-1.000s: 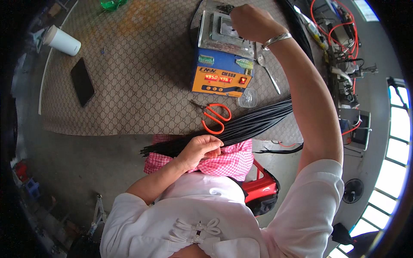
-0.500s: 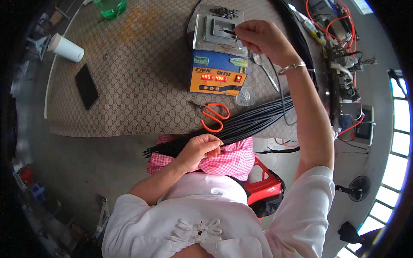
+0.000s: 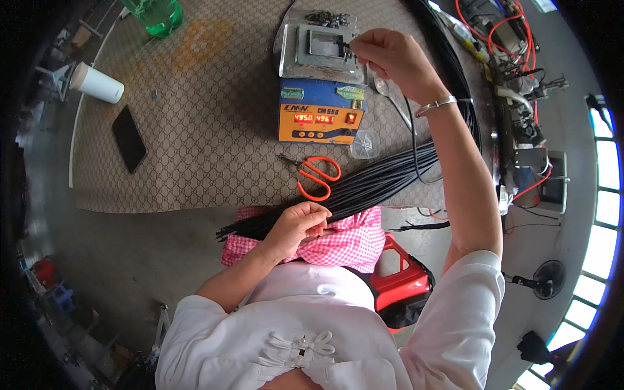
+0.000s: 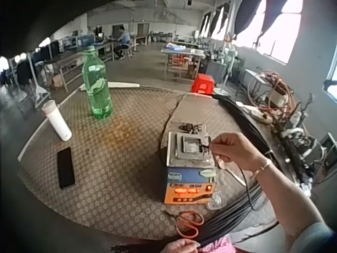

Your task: Manually assembling and testing electrical wire harnesses at an industrial workbench.

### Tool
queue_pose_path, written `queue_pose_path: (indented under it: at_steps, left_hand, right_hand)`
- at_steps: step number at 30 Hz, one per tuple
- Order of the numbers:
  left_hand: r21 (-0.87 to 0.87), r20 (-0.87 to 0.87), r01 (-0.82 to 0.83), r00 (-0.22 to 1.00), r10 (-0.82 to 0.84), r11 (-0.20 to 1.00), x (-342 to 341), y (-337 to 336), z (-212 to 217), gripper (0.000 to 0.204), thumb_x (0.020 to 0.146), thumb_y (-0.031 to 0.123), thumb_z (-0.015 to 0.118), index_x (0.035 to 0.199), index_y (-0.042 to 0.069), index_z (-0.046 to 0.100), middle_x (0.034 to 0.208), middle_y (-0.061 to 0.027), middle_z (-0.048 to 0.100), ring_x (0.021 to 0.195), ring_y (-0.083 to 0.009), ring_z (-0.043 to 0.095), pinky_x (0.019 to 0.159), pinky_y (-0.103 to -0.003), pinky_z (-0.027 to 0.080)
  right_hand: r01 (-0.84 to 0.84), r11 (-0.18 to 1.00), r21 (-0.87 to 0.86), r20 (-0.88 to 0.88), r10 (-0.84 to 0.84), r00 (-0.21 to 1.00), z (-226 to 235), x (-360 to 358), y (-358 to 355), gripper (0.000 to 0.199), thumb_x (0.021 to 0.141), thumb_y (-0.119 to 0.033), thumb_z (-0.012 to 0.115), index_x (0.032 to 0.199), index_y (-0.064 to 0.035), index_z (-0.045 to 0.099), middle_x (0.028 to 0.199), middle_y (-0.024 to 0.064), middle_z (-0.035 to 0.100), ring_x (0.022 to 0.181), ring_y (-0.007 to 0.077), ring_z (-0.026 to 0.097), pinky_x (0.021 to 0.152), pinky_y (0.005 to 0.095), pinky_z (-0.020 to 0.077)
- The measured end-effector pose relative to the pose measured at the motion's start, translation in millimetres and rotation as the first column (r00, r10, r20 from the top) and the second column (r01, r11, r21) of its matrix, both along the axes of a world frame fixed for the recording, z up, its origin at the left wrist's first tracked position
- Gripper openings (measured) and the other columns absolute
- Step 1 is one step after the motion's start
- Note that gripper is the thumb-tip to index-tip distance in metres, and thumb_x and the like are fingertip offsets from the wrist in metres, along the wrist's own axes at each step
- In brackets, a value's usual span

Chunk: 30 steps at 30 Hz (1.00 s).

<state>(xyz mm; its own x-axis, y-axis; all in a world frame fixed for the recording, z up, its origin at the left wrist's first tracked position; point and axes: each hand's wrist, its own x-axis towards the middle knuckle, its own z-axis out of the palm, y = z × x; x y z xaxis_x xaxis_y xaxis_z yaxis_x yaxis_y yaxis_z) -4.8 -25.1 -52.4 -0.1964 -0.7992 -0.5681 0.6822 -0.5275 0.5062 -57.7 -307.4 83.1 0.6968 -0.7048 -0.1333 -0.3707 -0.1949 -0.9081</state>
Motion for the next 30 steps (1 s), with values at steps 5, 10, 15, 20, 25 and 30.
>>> queue_pose_path:
  at_steps: [5,10,15,20,25,30]
  left_hand:
    - [-0.006,-0.025,-0.005,1.0,0.005,1.0,1,-1,-1,0.013,0.087,0.015,0.052,0.093,0.005,0.058,0.076,0.0007,0.056,0.066,-0.0042,0.05,0.065,-0.018,0.043]
    - [-0.003,-0.031,-0.01,0.999,0.01,1.0,3,-1,-3,0.014,0.086,0.016,0.053,0.093,0.005,0.058,0.076,0.001,0.056,0.066,-0.0041,0.049,0.066,-0.018,0.043]
    - [-0.006,-0.044,-0.013,0.999,0.013,1.0,4,-1,-3,0.014,0.086,0.015,0.053,0.093,0.005,0.058,0.076,0.0012,0.056,0.066,-0.0037,0.049,0.065,-0.018,0.043]
    - [-0.012,-0.046,0.005,0.999,-0.006,1.0,4,-1,-4,0.014,0.087,0.015,0.052,0.093,0.004,0.058,0.075,0.0011,0.056,0.066,-0.0035,0.049,0.065,-0.018,0.043]
    - [-0.022,-0.058,-0.006,0.998,0.004,1.0,4,0,-6,0.014,0.087,0.015,0.052,0.093,0.004,0.058,0.076,0.0011,0.056,0.066,-0.0035,0.05,0.065,-0.018,0.043]
    - [-0.025,-0.039,0.014,0.999,-0.015,1.0,5,-1,-8,0.015,0.087,0.016,0.051,0.093,0.005,0.058,0.076,0.0012,0.056,0.066,-0.0036,0.05,0.065,-0.018,0.043]
  right_hand:
    - [-0.14,0.855,-0.5,-0.231,0.024,0.973,-5,11,-15,0.019,0.076,-0.015,0.062,0.09,-0.0026,0.065,0.067,0.0038,0.059,0.055,0.0087,0.051,0.05,0.0231,0.0403]
    - [-0.267,0.658,-0.704,-0.367,-0.015,0.93,-5,26,-15,0.016,0.071,-0.011,0.061,0.083,-0.0002,0.063,0.068,0.0096,0.06,0.062,0.0182,0.059,0.061,0.0289,0.0461]
    - [-0.334,0.612,-0.717,-0.47,-0.07,0.88,-4,39,-14,0.013,0.069,-0.009,0.059,0.078,0.0,0.062,0.072,0.0129,0.06,0.065,0.0231,0.059,0.062,0.0309,0.0463]
    - [-0.377,0.564,-0.734,-0.488,-0.053,0.871,-12,42,-22,0.012,0.067,-0.01,0.059,0.077,-0.0025,0.063,0.077,0.014,0.061,0.073,0.0291,0.059,0.067,0.0362,0.0466]
    - [-0.379,0.581,-0.721,-0.496,-0.05,0.867,-16,44,-24,0.013,0.067,-0.011,0.059,0.077,-0.004,0.063,0.079,0.0141,0.062,0.077,0.0308,0.06,0.07,0.038,0.0469]
    - [-0.361,0.611,-0.704,-0.492,-0.055,0.869,-20,44,-26,0.013,0.067,-0.011,0.059,0.077,-0.004,0.063,0.079,0.014,0.062,0.076,0.0307,0.06,0.069,0.0374,0.0471]
